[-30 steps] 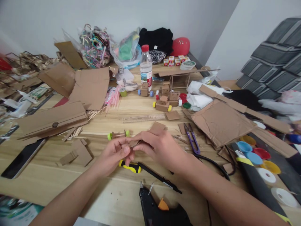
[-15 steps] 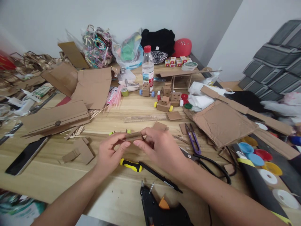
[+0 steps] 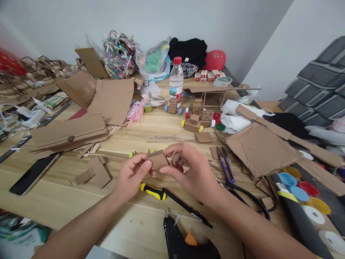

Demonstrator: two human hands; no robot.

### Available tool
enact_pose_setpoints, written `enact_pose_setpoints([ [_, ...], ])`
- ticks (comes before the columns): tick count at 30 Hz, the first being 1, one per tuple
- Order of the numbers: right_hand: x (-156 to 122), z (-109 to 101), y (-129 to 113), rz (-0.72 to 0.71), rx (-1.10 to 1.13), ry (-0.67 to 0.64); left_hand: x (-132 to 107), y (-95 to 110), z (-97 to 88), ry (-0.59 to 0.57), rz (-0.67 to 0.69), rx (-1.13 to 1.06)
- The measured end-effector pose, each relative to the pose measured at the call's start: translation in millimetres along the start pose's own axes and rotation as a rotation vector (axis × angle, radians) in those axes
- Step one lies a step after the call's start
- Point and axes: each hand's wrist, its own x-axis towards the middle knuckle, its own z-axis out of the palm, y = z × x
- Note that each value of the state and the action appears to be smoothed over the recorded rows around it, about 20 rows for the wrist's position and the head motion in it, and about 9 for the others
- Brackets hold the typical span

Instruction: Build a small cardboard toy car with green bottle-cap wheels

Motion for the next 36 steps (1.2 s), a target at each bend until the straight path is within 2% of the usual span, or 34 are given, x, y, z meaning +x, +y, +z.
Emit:
enact_pose_setpoints([
  [3, 0, 3, 0, 0.053, 0.093, 0.008, 0, 2, -0.4, -0.029, -0.010, 0.005],
  [6, 0, 4, -1, 0.165, 0.144, 0.008, 0, 2, -0.9, -0.048, 0.000, 0.036],
  [11, 2, 5, -4, 0.309, 0.173, -0.043, -1, -1, -2.5, -0.072, 0.099, 0.171],
  [16, 3, 7, -6, 0.318, 0.202, -0.083, -3, -3, -5.2, -0.026, 0.267, 0.423],
  [22, 0, 8, -9, 0.344, 0.135, -0.052, -5, -7, -6.4, -0.008, 0.281, 0.506],
  [27, -1, 8, -8, 0.356, 0.143, -0.058, -5, -7, -8.4, -0.044, 0.305, 0.473],
  [33, -3, 12, -7, 0.264, 0.083, -0.046, -4, -5, -5.4, -0.021, 0.169, 0.305],
  [36, -2, 11, -6, 0.241, 0.049, -0.083, -3, -5, -3.8, -0.028, 0.159, 0.253],
])
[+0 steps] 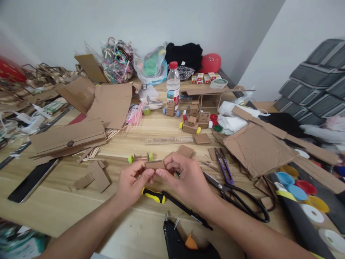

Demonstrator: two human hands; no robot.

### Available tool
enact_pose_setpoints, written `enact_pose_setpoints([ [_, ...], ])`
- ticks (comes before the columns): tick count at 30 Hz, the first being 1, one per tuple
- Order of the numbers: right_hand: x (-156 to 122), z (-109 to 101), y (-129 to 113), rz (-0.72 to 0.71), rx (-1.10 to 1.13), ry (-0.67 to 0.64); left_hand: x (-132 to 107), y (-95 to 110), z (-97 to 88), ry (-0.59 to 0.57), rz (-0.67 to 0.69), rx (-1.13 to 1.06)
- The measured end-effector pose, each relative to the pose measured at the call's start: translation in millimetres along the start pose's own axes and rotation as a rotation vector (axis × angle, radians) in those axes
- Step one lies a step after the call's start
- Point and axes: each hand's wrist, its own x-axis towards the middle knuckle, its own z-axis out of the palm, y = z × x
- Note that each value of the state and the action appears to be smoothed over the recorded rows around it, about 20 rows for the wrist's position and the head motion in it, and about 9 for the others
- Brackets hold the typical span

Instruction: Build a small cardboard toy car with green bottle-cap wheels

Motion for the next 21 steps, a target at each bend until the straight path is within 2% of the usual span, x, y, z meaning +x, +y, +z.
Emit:
enact_pose_setpoints([
  [5, 2.4, -7.6, -1.2, -0.015, -0.045, -0.164, 0.3, -1.9, -0.9, 0.031, 0.077, 0.029],
  [7, 1.8, -8.7, -2.1, -0.045, -0.072, -0.192, -0.3, -2.5, -1.5, 0.028, 0.102, 0.042],
  [14, -2.2, -5.2, -3.9, -0.184, -0.194, -0.087, -3.9, -0.4, 1.2, 0.053, 0.198, 0.059],
  [17, -2.7, -5.1, -3.7, -0.234, -0.257, -0.062, -3.9, -2.3, 2.1, 0.038, 0.190, 0.028],
  [19, -3.6, -6.5, -5.5, -0.296, -0.311, -0.047, -3.4, -3.5, 1.7, 0.011, 0.168, -0.012],
  [21, -5.3, -9.9, -9.6, -0.382, -0.376, -0.049, -2.9, -3.3, 1.2, -0.080, 0.158, -0.044],
])
